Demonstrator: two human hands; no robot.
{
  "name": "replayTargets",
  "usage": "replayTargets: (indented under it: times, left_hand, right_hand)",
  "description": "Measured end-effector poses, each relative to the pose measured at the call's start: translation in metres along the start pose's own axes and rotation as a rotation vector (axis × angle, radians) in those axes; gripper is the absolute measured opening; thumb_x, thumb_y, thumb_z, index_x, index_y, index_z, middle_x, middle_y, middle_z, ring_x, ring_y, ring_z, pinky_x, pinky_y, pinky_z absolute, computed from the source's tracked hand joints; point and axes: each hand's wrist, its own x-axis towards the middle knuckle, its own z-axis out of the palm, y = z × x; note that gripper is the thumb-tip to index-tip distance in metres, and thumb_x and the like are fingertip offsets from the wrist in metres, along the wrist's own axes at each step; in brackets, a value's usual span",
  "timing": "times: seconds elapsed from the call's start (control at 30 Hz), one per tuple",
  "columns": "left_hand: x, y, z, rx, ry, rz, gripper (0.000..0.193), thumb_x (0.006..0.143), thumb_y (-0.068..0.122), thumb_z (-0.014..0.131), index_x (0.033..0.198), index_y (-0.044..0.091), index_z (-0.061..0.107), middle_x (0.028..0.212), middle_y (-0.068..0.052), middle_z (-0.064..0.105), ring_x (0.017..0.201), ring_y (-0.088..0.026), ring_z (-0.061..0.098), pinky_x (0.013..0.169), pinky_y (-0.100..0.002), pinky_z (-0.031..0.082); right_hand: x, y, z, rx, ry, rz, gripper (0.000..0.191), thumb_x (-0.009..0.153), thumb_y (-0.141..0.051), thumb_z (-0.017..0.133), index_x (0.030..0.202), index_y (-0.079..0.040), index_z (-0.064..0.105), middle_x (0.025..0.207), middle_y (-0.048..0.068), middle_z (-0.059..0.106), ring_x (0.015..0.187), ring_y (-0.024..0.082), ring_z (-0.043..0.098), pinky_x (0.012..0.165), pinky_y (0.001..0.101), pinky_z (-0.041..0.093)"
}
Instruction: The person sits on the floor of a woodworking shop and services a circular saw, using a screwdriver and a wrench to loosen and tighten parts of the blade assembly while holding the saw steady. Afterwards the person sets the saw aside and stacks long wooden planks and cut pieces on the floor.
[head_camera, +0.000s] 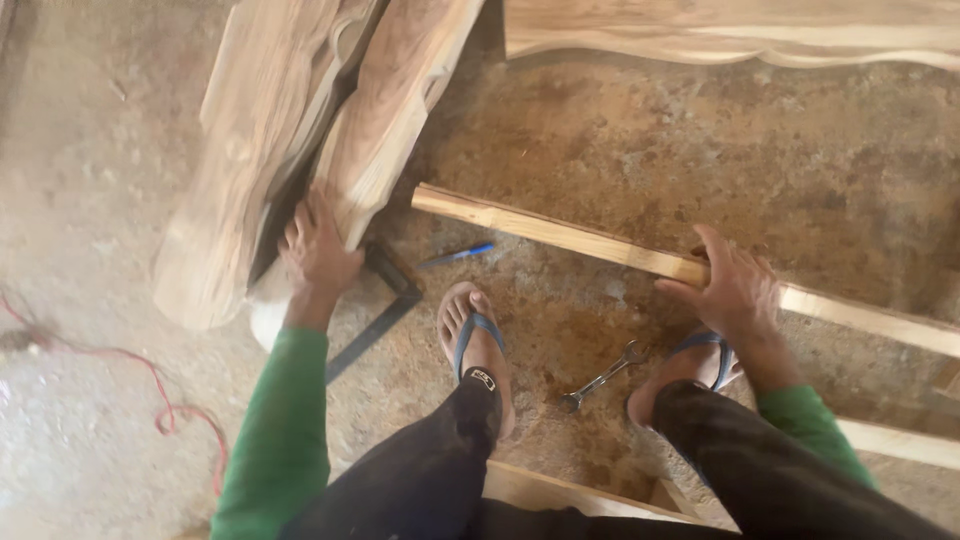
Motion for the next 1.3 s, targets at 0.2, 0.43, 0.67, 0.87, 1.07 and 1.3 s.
replayTargets:
  times: [0.2,0.43,0.67,0.87,1.07,1.3]
  left_hand:
    - [-0.035,0.018,-0.051,-0.392,-0.306,0.06,0.102,0.072,0.023,0.079,0.159,0.007,0.028,0.135,-0.023,0.058,0.119,-0.036,0.061,0.102,-0.043,0.049]
    - [-0.033,0.022,-0.058,-0.797,-0.548,0.09,0.055,0.086,0.027,0.076,0.12,-0.014,0.064,0.09,-0.02,0.064,0.084,-0.026,0.06,0.072,-0.041,0.051]
    - [-0.054,0.06,-0.062,-1.126,-0.558,0.273,0.065,0.075,0.017,0.075,0.133,-0.003,0.053,0.105,-0.012,0.07,0.089,-0.018,0.066,0.077,-0.036,0.058]
    - [-0.125,0.067,-0.1,-0.916,-0.348,0.518,0.085,0.069,0.007,0.076,0.147,-0.002,0.042,0.117,-0.016,0.072,0.105,-0.022,0.069,0.085,-0.035,0.055]
    - [-0.141,0.11,-0.119,-0.622,0.347,0.749,0.099,0.078,0.017,0.083,0.164,0.004,0.034,0.146,-0.03,0.052,0.121,-0.036,0.064,0.095,-0.043,0.057]
    - [-0.112,0.208,-0.139,-0.555,0.611,1.021,0.093,0.087,0.046,0.087,0.15,-0.005,0.042,0.149,-0.043,0.039,0.121,-0.038,0.059,0.097,-0.048,0.056]
  right_hand:
    - [0.001,0.011,-0.019,0.128,-0.041,0.015,0.082,0.083,-0.055,0.072,0.152,-0.015,0.052,0.128,0.015,0.071,0.113,0.038,0.068,0.094,0.0504,0.053]
    - [0.032,-0.01,-0.05,0.356,-0.01,-0.098,0.065,0.103,-0.054,0.053,0.148,-0.007,0.053,0.139,0.019,0.065,0.126,0.036,0.065,0.103,0.0517,0.049]
    - [0.076,-0.066,-0.146,0.537,-0.497,-0.043,0.067,0.094,-0.06,0.047,0.142,-0.014,0.055,0.136,0.011,0.068,0.126,0.028,0.065,0.107,0.0501,0.049]
    - [0.079,-0.135,-0.184,0.973,-0.73,0.076,0.114,0.077,-0.08,0.05,0.159,-0.007,0.018,0.141,0.024,0.063,0.133,0.037,0.062,0.101,0.0523,0.052]
    - [0.058,-0.196,-0.229,1.217,-0.256,-0.449,0.11,0.088,-0.08,0.06,0.145,0.011,0.034,0.142,0.033,0.056,0.14,0.039,0.059,0.112,0.0541,0.052]
    - [0.044,-0.147,-0.333,0.779,0.092,-0.379,0.086,0.095,-0.065,0.065,0.14,0.005,0.045,0.124,0.025,0.06,0.113,0.03,0.059,0.089,0.0451,0.048]
